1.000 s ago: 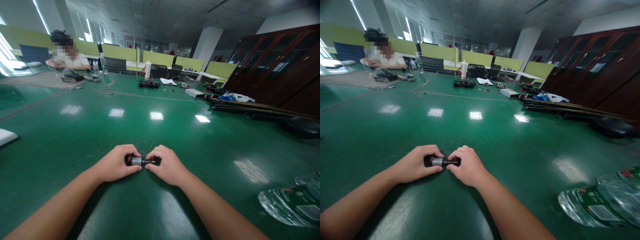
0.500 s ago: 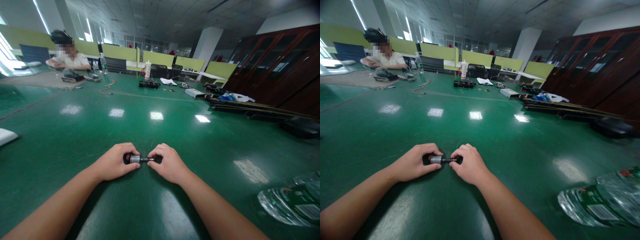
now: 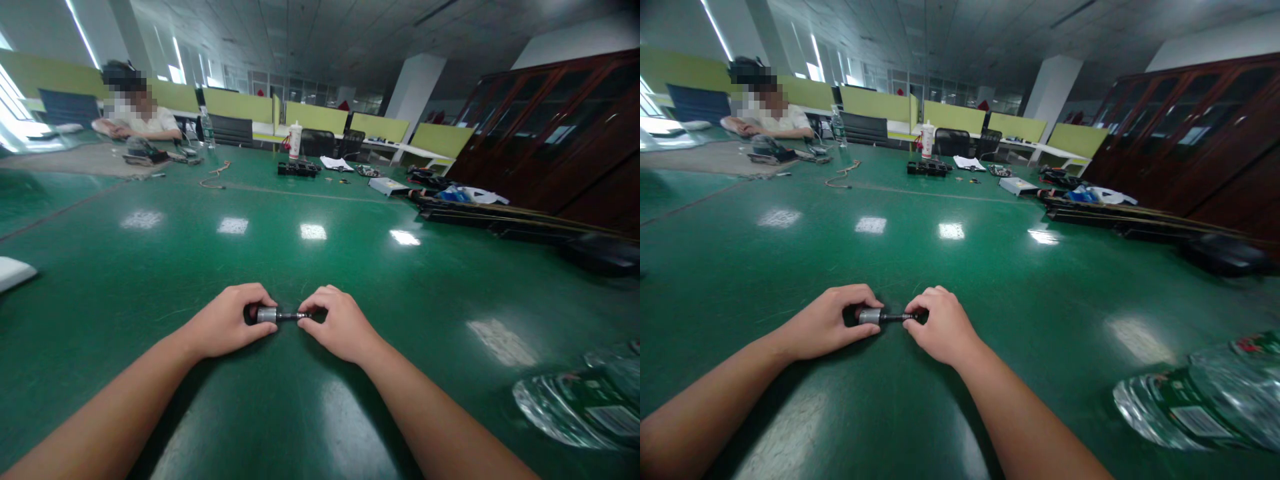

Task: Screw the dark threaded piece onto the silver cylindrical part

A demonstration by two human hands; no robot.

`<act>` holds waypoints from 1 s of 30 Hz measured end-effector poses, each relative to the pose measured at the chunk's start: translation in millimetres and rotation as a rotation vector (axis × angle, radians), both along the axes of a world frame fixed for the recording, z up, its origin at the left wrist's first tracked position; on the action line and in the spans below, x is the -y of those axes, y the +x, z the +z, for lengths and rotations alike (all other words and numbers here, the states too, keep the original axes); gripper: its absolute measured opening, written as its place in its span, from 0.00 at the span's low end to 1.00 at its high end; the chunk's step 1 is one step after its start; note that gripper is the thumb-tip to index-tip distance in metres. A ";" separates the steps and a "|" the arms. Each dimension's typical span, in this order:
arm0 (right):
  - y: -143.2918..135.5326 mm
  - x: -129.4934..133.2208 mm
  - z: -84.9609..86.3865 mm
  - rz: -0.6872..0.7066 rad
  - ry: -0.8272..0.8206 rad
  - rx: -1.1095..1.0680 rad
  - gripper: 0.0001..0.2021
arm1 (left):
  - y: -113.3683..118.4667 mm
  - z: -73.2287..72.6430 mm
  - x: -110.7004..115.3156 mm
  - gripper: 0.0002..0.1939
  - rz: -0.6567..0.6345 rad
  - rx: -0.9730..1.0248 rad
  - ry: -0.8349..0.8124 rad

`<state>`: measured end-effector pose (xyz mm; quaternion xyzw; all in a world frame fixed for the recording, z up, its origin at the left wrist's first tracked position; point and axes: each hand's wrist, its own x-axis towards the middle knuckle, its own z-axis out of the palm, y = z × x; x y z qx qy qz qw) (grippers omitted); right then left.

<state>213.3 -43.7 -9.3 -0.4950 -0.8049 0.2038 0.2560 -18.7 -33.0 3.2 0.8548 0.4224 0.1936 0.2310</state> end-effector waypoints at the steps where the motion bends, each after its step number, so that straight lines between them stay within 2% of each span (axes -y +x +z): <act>1: 0.8 -0.5 -0.2 -0.008 0.001 0.004 0.04 | -0.4 -0.2 0.1 0.10 0.003 -0.001 -0.002; 7: 10.5 -6.7 -4.5 -0.186 0.002 0.038 0.04 | -4.7 -1.9 -2.3 0.11 0.039 0.000 0.008; 10: 13.1 -8.6 -5.8 -0.211 0.000 0.047 0.04 | -6.4 -1.7 -3.5 0.11 0.050 -0.004 0.011; 26: 4.1 -2.9 -2.0 -0.067 0.004 -0.022 0.05 | -1.6 -1.0 -1.0 0.11 0.036 0.001 0.013; 30: -3.1 0.2 -3.8 0.007 -0.015 -0.112 0.09 | 4.3 -0.5 3.3 0.11 0.019 0.017 0.005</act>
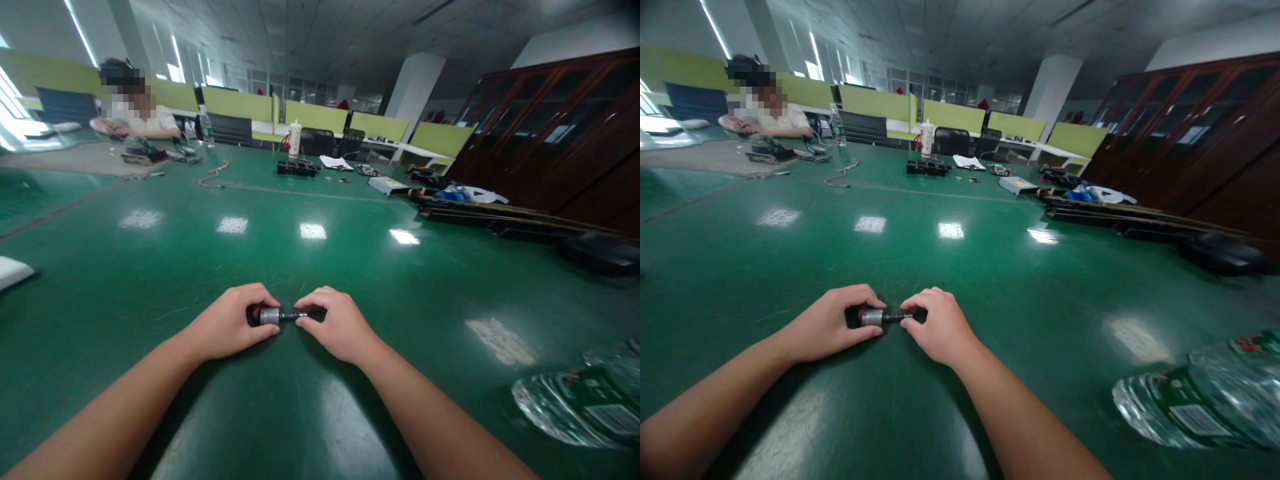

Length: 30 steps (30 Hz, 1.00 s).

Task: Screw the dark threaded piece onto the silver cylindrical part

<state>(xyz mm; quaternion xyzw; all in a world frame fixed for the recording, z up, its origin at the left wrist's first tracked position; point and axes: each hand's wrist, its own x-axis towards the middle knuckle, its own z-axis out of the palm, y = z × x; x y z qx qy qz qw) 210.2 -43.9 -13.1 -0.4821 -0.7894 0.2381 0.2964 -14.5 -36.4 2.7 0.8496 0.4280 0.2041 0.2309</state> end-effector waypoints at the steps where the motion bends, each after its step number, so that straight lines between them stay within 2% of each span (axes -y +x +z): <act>1: -1.9 0.9 -0.7 0.020 -0.008 -0.020 0.10 | 1.3 0.4 1.5 0.12 -0.012 0.003 -0.006; 4: -5.7 2.8 -2.6 0.038 -0.021 -0.051 0.13 | 3.6 1.8 4.5 0.14 -0.048 0.019 -0.035; 6: -6.4 3.2 -3.2 0.032 -0.030 -0.069 0.13 | 3.5 2.1 4.7 0.12 -0.046 0.036 -0.056; 30: -5.4 4.6 2.2 0.083 -0.020 -0.045 0.09 | 2.7 1.4 2.5 0.11 -0.038 0.001 -0.052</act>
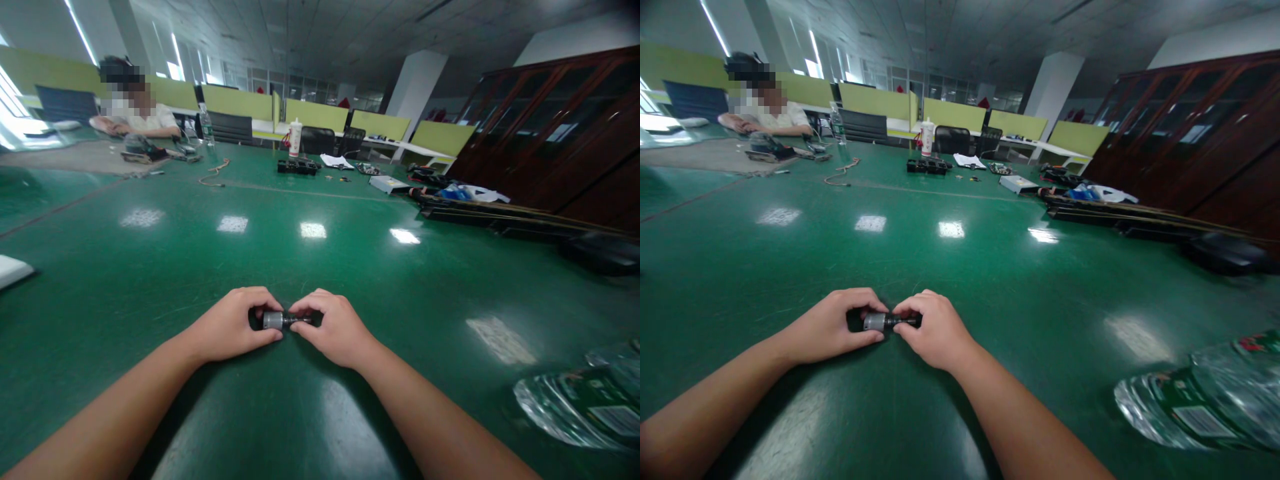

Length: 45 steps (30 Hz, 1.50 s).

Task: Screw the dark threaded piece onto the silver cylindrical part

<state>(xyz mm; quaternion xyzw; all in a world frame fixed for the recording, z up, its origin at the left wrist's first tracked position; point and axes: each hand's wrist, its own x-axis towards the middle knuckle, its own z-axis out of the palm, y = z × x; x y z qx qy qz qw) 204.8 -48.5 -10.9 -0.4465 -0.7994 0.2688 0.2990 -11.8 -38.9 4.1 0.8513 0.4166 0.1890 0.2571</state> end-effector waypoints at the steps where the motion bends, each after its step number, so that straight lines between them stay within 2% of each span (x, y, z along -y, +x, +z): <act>1: -0.1 0.1 -0.2 0.000 0.000 0.000 0.08 | -0.1 -0.3 -0.1 0.10 0.000 0.000 0.003; 19: -1.0 0.3 -2.4 0.064 0.048 0.094 0.08 | 0.7 0.4 -1.2 0.11 -0.011 -0.004 0.029; 45: 1.9 -0.9 -2.2 -0.036 0.069 0.125 0.05 | -3.1 1.3 -2.5 0.10 -0.002 -0.008 0.041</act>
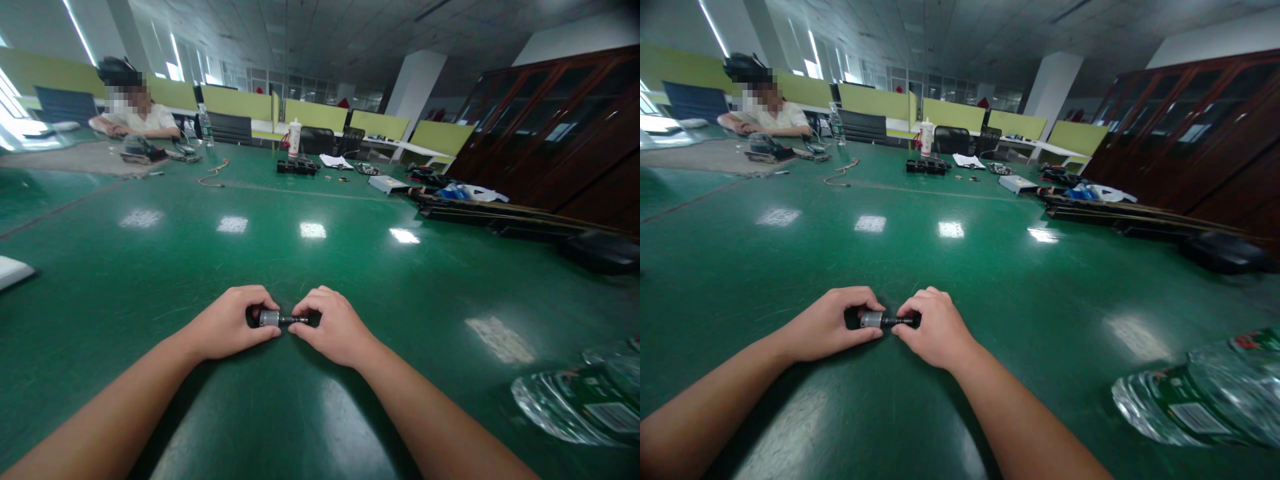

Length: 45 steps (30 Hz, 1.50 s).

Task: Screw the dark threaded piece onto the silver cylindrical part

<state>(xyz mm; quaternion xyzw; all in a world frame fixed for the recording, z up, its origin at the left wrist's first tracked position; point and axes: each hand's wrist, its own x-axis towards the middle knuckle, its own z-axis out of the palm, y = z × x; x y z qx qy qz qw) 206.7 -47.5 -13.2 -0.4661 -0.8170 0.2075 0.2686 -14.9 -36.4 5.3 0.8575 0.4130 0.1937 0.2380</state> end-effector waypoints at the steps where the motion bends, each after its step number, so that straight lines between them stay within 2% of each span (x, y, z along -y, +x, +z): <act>1: 0.1 -0.1 0.3 -0.010 0.000 0.005 0.05 | -0.7 -0.1 -0.3 0.10 0.002 -0.001 0.004; 7: 0.1 0.1 2.2 -0.049 -0.017 0.030 0.04 | -3.7 -1.5 -1.4 0.11 0.018 -0.008 0.009; 35: 7.2 -3.2 2.6 -0.060 -0.083 0.009 0.03 | -7.7 -3.3 -4.3 0.12 0.042 -0.004 0.009; 41: 15.5 -7.9 5.1 -0.205 -0.091 0.060 0.03 | -10.1 -3.8 -5.8 0.13 0.051 -0.007 0.010; 45: 18.0 -8.7 7.7 -0.252 -0.163 0.102 0.05 | -10.2 -3.9 -6.4 0.13 0.061 -0.009 0.001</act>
